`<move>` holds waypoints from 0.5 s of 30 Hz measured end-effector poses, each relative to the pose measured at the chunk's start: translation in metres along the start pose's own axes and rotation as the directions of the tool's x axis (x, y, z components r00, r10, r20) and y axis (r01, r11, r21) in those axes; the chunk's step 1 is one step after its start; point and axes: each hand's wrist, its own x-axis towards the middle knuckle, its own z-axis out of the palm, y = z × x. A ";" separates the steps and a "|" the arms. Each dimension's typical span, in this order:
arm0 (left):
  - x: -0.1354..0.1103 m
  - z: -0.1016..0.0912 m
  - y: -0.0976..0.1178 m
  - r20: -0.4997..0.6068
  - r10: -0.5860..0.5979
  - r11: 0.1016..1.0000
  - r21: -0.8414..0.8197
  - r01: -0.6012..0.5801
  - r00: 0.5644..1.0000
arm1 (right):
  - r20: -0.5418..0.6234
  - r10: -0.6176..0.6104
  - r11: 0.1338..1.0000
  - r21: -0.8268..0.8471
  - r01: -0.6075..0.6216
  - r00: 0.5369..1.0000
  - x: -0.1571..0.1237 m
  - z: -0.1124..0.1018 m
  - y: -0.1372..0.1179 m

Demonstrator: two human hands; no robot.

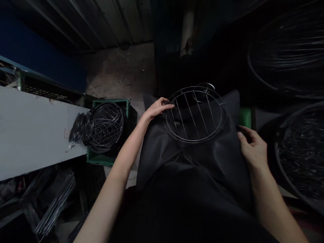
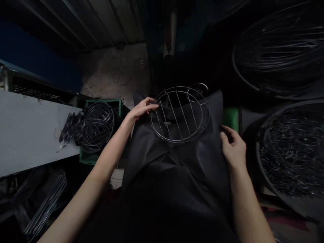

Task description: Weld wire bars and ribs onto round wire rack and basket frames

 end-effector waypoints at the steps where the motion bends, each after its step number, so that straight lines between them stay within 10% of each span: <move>1: -0.001 0.000 0.002 -0.006 -0.008 1.000 0.007 0.008 1.000 | 0.001 0.017 0.999 0.042 -0.017 1.000 0.000 0.000 -0.001; 15: -0.038 -0.018 0.004 -0.240 -0.096 0.968 -0.248 0.034 0.966 | -0.101 -0.156 0.972 0.163 0.171 0.983 0.005 -0.013 -0.039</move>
